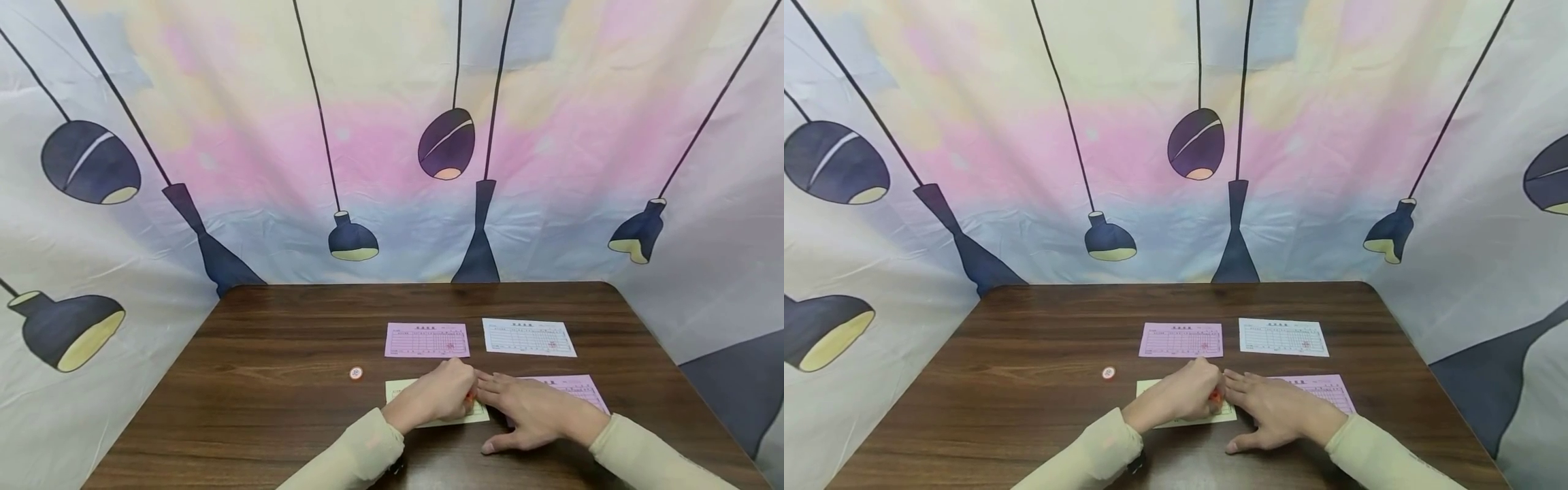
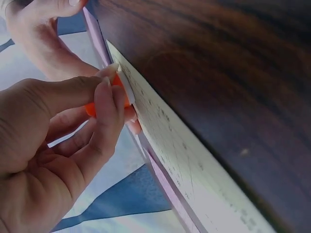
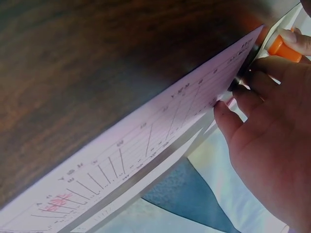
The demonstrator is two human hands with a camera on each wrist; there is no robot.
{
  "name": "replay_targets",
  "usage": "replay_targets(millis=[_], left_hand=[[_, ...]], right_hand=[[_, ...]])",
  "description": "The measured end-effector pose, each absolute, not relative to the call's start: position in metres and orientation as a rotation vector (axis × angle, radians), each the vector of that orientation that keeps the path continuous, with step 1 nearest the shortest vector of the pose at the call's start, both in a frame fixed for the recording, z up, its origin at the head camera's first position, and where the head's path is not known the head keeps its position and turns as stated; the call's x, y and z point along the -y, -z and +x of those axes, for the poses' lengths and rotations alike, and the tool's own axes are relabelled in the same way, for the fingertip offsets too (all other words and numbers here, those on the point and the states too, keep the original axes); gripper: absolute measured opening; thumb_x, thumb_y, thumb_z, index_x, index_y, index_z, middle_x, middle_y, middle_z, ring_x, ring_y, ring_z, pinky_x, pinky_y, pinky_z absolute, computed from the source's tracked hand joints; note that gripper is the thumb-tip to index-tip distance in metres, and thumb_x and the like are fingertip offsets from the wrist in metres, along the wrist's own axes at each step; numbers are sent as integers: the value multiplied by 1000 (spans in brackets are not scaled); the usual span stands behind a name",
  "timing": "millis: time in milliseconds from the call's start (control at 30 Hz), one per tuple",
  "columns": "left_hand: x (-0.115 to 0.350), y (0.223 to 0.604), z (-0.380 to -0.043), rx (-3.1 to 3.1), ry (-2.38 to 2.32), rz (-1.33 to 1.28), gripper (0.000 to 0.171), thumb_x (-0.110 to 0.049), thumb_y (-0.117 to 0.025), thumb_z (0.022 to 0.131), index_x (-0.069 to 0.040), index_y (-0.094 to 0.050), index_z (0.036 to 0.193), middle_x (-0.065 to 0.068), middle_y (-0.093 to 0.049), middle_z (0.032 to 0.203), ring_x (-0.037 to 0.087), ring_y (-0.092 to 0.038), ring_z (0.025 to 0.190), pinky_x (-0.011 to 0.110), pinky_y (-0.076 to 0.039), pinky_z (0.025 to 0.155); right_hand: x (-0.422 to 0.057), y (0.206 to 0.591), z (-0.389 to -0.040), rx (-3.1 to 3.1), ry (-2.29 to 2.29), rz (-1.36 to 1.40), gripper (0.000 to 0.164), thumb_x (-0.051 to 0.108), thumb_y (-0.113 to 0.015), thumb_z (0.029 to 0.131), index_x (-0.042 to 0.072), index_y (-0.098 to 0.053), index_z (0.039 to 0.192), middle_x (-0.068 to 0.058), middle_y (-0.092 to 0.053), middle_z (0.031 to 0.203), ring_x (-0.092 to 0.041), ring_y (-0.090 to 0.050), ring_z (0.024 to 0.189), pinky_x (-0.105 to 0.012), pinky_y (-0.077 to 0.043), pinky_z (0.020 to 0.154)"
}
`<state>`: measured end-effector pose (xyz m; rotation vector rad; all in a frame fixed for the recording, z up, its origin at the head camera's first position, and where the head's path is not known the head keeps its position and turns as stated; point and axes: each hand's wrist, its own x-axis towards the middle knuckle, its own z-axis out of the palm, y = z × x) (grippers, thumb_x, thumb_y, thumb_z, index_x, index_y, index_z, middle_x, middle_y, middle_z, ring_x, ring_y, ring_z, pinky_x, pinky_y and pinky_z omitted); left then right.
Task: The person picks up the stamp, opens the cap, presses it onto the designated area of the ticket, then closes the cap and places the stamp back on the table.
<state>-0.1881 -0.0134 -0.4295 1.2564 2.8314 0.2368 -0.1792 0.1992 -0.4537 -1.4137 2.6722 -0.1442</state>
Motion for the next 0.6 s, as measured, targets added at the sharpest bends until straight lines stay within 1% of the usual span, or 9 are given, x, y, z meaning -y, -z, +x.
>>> replay_targets(millis=[100,167,233,267,333,367,467,533,600], left_hand=[[16,431,-189,-2821,-268,1261,24,-3,-77,82,-17,-65,67,-12,-45,60,0,-38,54,13,-34,49],[18,432,-189,-2826,-263,1250,23,-6,-79,84,-18,-66,68,-13,-44,60,0,-37,53,14,-33,48],[22,431,-189,-2827,-283,1223,19,-10,-80,85,-18,-69,73,-13,-44,59,-1,-37,52,14,-33,48],[24,430,-190,-2823,-307,1203,14,-12,-81,87,-17,-73,77,-13,-45,60,-1,-37,53,15,-32,48],[30,426,-192,-2814,-363,1162,6,-17,-82,90,-16,-77,86,-14,-52,63,-2,-40,55,14,-35,50],[34,424,-193,-2822,-383,1147,5,-19,-83,91,-16,-79,89,-14,-55,65,-3,-42,56,13,-36,52],[45,417,-196,-2826,-499,1079,9,-23,-82,94,-14,-82,96,-12,-68,73,-4,-49,60,13,-41,56],[51,414,-198,-2847,-541,1057,9,-23,-81,95,-14,-82,94,-9,-72,77,-4,-52,61,13,-44,57],[58,412,-199,-2855,-587,1031,10,-24,-80,96,-14,-82,93,-7,-74,79,-3,-53,61,14,-45,57]], right_hand=[[-198,453,-180,-2665,135,-1409,97,82,-48,94,7,-49,157,-16,-46,164,-34,-48,150,-51,-45,118],[-198,452,-180,-2663,123,-1415,97,82,-48,94,7,-49,157,-16,-45,165,-33,-48,151,-51,-45,118],[-197,451,-180,-2661,119,-1421,98,82,-48,95,6,-48,157,-15,-44,165,-34,-48,151,-50,-46,118],[-196,450,-180,-2659,124,-1423,98,81,-48,95,6,-48,157,-15,-43,166,-34,-47,151,-50,-46,118],[-196,449,-180,-2656,128,-1425,98,81,-48,95,6,-46,158,-13,-41,168,-34,-47,152,-49,-46,118],[-195,448,-180,-2657,128,-1425,98,81,-48,95,7,-44,159,-12,-40,169,-34,-46,152,-49,-46,118],[-195,448,-180,-2651,126,-1407,99,81,-49,94,10,-39,162,-9,-36,171,-32,-44,154,-50,-46,119],[-195,447,-180,-2644,116,-1390,99,82,-48,94,11,-37,164,-8,-35,172,-31,-42,155,-50,-45,119],[-196,448,-180,-2637,110,-1376,100,82,-48,94,11,-36,164,-9,-35,172,-31,-40,156,-50,-44,120]])
